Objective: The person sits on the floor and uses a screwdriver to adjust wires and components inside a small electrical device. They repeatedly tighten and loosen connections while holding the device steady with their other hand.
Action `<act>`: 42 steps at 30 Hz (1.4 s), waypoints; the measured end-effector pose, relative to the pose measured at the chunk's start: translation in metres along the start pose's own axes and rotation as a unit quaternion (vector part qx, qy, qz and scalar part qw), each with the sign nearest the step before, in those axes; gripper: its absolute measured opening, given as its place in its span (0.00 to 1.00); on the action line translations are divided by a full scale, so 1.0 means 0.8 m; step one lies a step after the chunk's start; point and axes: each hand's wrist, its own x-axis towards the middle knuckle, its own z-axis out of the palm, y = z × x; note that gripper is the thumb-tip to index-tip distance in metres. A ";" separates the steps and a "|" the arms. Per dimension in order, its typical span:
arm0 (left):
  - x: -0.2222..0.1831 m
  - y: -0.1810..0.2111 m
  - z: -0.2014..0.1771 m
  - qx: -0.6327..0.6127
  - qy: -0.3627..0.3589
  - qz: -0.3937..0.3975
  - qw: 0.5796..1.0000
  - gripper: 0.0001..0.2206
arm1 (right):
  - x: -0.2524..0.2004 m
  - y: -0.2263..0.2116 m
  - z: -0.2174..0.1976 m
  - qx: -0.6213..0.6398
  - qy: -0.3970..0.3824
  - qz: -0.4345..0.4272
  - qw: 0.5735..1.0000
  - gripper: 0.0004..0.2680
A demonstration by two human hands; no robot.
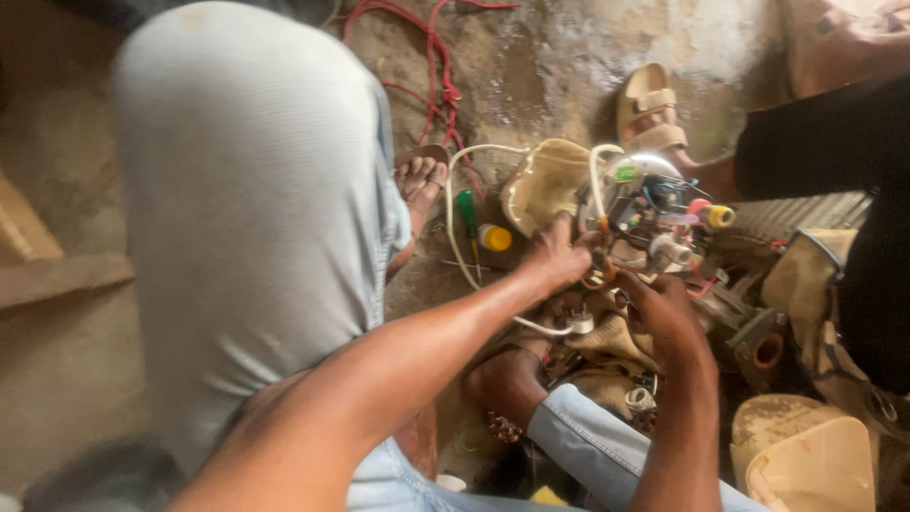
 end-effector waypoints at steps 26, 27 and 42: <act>0.024 -0.015 0.009 -0.034 0.069 0.056 0.995 0.23 | -0.040 -0.020 0.056 0.139 0.085 -0.064 0.985 0.10; 0.023 -0.014 0.007 -0.037 0.075 0.067 0.994 0.27 | -0.034 -0.022 0.048 0.108 0.065 -0.077 0.989 0.10; 0.008 0.017 -0.016 -0.016 0.011 -0.051 0.999 0.16 | 0.007 -0.036 -0.007 -0.169 -0.020 -0.039 0.985 0.19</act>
